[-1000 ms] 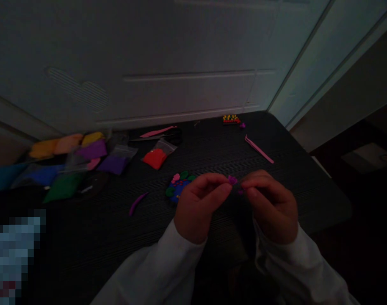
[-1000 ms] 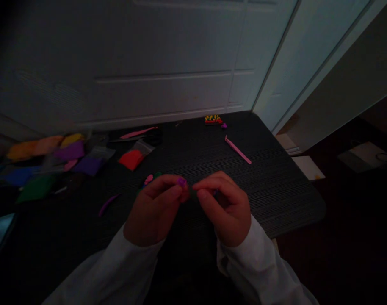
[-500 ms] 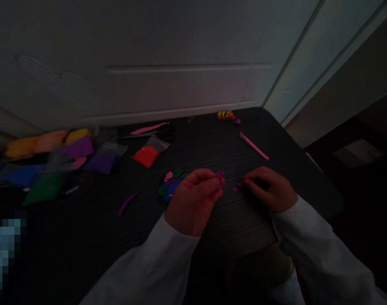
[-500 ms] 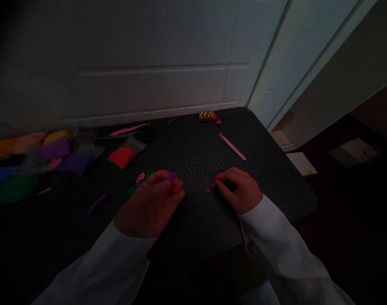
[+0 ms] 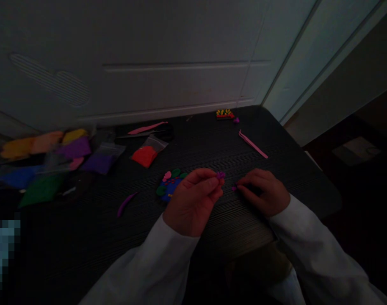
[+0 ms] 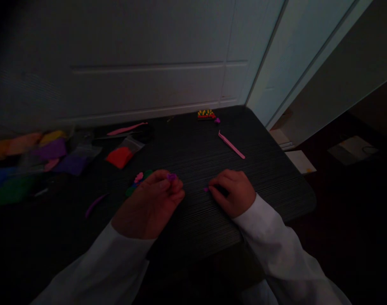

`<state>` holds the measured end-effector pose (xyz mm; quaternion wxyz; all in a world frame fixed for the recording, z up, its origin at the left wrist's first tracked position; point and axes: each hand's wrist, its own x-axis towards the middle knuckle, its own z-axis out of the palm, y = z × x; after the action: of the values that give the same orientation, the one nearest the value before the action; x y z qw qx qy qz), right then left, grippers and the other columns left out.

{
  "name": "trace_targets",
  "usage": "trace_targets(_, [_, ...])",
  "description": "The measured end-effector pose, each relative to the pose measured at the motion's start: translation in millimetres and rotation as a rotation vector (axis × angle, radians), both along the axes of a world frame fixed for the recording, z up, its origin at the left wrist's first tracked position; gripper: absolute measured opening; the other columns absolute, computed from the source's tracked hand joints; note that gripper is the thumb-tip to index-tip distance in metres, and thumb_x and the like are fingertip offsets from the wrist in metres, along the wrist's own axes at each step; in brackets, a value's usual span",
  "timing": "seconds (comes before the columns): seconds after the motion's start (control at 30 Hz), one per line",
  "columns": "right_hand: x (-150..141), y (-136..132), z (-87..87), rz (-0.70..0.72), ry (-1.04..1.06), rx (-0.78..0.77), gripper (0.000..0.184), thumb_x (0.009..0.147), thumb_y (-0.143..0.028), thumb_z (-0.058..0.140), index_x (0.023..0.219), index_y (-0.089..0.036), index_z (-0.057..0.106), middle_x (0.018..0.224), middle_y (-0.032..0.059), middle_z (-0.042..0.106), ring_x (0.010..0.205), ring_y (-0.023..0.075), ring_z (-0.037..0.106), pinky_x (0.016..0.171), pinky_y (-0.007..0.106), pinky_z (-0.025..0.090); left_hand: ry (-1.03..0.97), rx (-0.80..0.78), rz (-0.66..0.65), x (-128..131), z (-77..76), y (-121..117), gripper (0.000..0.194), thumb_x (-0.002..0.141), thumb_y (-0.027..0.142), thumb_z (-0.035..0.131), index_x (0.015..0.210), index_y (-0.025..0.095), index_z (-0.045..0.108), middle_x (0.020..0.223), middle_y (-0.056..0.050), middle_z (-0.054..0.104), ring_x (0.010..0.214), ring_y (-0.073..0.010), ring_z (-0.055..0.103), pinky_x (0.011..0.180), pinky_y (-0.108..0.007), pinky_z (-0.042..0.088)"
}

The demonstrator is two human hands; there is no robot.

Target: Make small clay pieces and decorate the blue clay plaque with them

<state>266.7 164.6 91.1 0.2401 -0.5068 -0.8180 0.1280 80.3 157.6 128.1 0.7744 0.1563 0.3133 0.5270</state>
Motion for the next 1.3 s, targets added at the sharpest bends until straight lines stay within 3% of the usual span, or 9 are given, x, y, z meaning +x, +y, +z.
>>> trace_targets(0.3, [-0.9, -3.1, -4.2, -0.01, -0.135, 0.072, 0.016, 0.073, -0.031, 0.053, 0.083, -0.024, 0.065, 0.076, 0.0024, 0.06, 0.07, 0.016, 0.054, 0.065, 0.032, 0.035, -0.01, 0.01, 0.006, 0.2, -1.2, 0.5, 0.009, 0.059, 0.008, 0.064, 0.065, 0.014, 0.062, 0.061, 0.001, 0.061, 0.06, -0.0072, 0.054, 0.052, -0.016, 0.042])
trace_targets(1.0, [-0.3, -2.2, -4.3, -0.008, -0.122, 0.079, 0.015, 0.074, -0.029, 0.053, 0.08, -0.021, 0.065, 0.076, 0.0038, 0.061, 0.07, 0.0158, 0.053, 0.065, 0.031, 0.035, -0.013, 0.011, -0.009, -0.5, -1.2, 0.0, 0.009, 0.06, 0.008, 0.064, 0.066, 0.015, 0.062, 0.062, 0.001, 0.062, 0.06, -0.0068, 0.054, 0.053, -0.017, 0.042])
trace_targets(1.3, [-3.4, -2.7, -2.6, 0.006, -0.143, 0.089, 0.024, 0.076, -0.033, 0.051, 0.093, -0.023, 0.063, 0.078, 0.0047, 0.06, 0.071, 0.0169, 0.052, 0.065, 0.032, 0.036, -0.012, 0.005, -0.006, 0.2, -1.4, -0.3, 0.01, 0.059, 0.007, 0.064, 0.065, 0.015, 0.062, 0.062, 0.001, 0.061, 0.06, -0.0073, 0.055, 0.053, -0.017, 0.041])
